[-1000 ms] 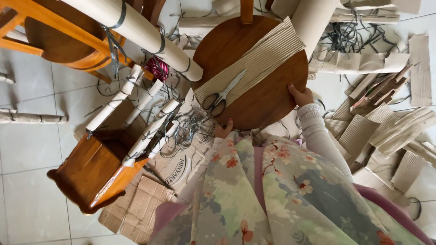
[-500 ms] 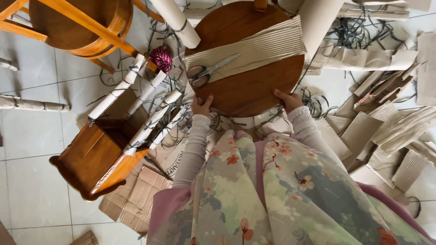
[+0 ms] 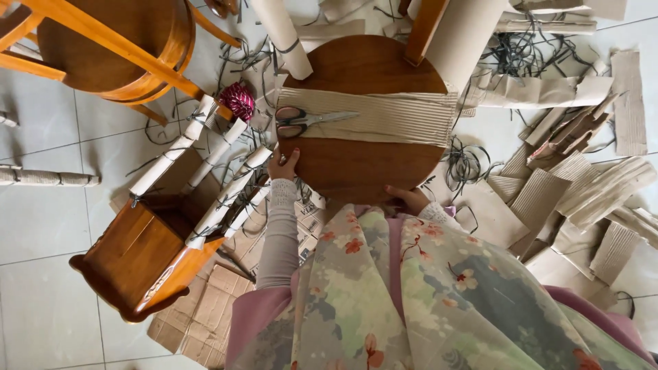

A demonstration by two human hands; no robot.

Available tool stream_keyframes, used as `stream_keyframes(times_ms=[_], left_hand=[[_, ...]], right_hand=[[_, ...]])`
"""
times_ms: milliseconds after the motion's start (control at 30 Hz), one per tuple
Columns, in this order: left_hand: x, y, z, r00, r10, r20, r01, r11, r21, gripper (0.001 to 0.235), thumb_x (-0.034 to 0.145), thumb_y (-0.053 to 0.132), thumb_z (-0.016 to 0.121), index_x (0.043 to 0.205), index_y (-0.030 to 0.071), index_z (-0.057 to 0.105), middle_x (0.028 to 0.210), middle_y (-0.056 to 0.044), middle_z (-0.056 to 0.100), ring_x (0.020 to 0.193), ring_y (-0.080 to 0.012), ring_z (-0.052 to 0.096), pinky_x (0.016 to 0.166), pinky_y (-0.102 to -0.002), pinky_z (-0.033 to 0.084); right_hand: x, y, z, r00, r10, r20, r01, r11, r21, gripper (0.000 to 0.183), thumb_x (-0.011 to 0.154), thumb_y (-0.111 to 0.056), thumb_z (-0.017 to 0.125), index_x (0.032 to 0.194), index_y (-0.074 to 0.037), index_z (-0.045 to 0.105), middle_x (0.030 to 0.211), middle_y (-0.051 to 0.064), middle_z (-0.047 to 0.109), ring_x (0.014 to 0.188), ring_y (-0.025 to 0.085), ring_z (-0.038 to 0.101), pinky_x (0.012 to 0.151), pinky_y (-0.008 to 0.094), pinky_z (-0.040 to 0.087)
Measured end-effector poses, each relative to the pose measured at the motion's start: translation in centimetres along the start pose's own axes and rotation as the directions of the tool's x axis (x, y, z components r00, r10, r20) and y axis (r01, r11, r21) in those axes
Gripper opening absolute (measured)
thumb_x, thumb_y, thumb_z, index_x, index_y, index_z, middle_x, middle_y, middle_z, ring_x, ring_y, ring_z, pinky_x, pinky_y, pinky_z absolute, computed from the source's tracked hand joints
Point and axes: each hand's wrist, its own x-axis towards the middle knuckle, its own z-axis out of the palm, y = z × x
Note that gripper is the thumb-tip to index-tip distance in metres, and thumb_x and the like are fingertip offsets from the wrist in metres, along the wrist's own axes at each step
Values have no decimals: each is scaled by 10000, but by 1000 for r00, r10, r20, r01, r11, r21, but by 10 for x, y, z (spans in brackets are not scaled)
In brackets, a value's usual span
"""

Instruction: Wrapping wooden chair legs with protective paper and securing them with wire ties using scissors.

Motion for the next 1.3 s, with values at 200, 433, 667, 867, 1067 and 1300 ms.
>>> stream_keyframes(times_ms=[200, 433, 667, 867, 1067, 1300], left_hand=[[-38, 15, 11, 999, 24, -35, -27, 997, -79, 807, 922, 394, 847, 1573, 185, 418, 1495, -263, 460, 1342, -462, 517, 1083, -519, 548], [-88, -27, 32, 979, -199, -49, 198, 980, -24, 901, 920, 444, 822, 1588, 225, 258, 1492, -212, 490, 1310, -408, 560, 991, -529, 591], [-146, 1, 27, 958, -253, 133, 269, 955, -123, 1026, 844, 494, 853, 1588, 173, 224, 1523, -251, 412, 1335, -472, 500, 1052, -588, 502], [-114, -78, 30, 953, -213, 217, 172, 966, 193, 1129, 710, 704, 884, 1553, 127, 403, 1523, -197, 468, 1379, -434, 477, 1153, -467, 455], [-98, -67, 33, 964, -267, 10, 266, 962, 64, 1047, 750, 562, 928, 1556, 132, 417, 1564, -176, 423, 1428, -357, 409, 1173, -479, 400], [-24, -75, -19, 980, -186, -72, 191, 978, 83, 811, 895, 490, 829, 1552, 221, 438, 1552, -186, 447, 1363, -417, 514, 1028, -522, 573]], right_hand=[[22, -32, -85, 987, -158, -6, 116, 753, -648, 635, 880, -521, 752, 957, 110, 750, 860, 266, 764, 740, 358, 763, 736, 439, 608], [140, -106, -161, 432, -818, -379, 26, 431, -902, 611, 857, -812, 767, 805, -204, 736, 794, 89, 712, 858, 368, 719, 779, 463, 582], [128, -169, -117, 771, -600, -212, 360, 686, -632, 580, 825, -708, 861, 1152, -237, 771, 1077, 30, 747, 1090, 304, 685, 995, 447, 515], [108, -167, -103, 815, -503, -287, 260, 761, -595, 525, 760, -619, 892, 1096, -231, 781, 1099, 85, 741, 1118, 313, 677, 1021, 411, 507], [75, -160, -78, 839, -490, -236, 277, 758, -590, 576, 782, -564, 892, 1136, -128, 764, 1068, 139, 737, 1069, 336, 696, 997, 451, 521], [41, -94, -70, 874, -371, -315, 158, 827, -539, 815, 804, -584, 903, 1333, -43, 600, 1224, 258, 651, 1108, 376, 678, 969, 482, 559]])
